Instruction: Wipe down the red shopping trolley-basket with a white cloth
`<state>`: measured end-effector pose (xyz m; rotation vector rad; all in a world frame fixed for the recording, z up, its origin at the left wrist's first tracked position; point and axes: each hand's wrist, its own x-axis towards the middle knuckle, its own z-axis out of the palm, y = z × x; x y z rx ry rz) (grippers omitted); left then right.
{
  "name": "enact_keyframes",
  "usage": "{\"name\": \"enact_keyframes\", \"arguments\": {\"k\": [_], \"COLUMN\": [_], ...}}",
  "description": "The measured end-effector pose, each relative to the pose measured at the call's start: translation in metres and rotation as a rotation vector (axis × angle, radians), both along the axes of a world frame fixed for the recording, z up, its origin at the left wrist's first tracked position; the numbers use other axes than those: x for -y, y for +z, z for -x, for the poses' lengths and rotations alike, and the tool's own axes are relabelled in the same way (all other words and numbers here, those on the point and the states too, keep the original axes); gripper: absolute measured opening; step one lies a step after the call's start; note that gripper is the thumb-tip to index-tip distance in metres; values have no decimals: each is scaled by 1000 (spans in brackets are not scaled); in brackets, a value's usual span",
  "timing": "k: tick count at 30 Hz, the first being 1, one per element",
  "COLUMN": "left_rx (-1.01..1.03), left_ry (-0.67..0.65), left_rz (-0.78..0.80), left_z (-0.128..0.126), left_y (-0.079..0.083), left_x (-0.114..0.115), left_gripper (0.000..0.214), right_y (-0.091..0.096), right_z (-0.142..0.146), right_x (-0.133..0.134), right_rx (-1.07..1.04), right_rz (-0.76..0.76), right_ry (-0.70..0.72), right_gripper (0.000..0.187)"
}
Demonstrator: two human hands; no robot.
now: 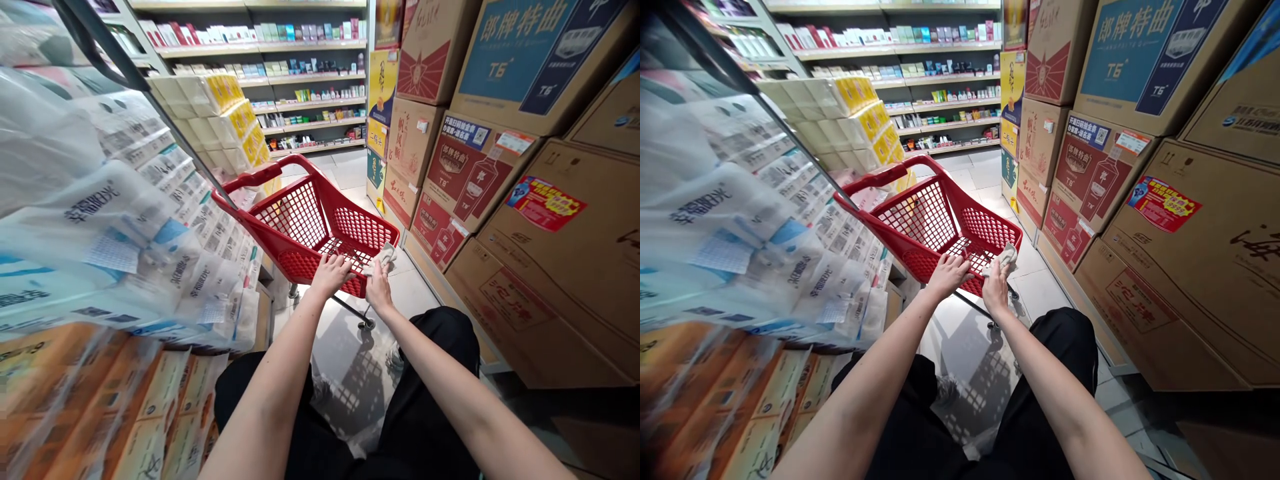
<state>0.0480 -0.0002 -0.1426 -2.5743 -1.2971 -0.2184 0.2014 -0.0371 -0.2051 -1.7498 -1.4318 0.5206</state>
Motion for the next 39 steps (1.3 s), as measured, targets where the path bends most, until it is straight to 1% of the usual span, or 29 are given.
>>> {"name": "enact_keyframes", "arguments": {"k": [3,6,8,11,16,18,20,23,27,32,36,39], "left_rx": [-5,-2,-6,-1,29,31,26,20,36,50,67,77], "left_ry": [3,28,42,53,63,67,71,83,86,14,23,43], "left_rz": [0,20,38,59,37,25,16,7,0,54,83,64], "left_z": [-2,-10,-16,-24,-28,-29,-30,-32,-29,-20,-18,-21], "left_y": [-2,-4,-4,-4,-5,-6,-7,-9,-10,-7,-7,-10], "left_x": [-5,-10,-12,-12,-11,-12,-13,-15,-21,-35,-41,-39], "left_gripper": [33,34,31,28,28,27,24,23,23,23,23,26], "right_y": [2,7,9,7,-6,-9,-8,-3,5,10,10,10], "right_z": [-13,-26,-32,-33,-25,-20,-17,-19,-36,-67,-87,-90], "right_x": [-12,-26,-29,-20,7,11,10,-1,-24,-47,-58,-63], "right_rx": [44,21,33,157,402,487,559,639,750,843,825,797], "right_rz": [35,62,49,-33,-209,-243,-257,-268,-312,-372,-455,-474], "right_ry": [30,39,46,69,209,228,221,246,369,528,646,678], "right_gripper": [56,50,49,49,57,56,56,64,48,32,28,26]}}
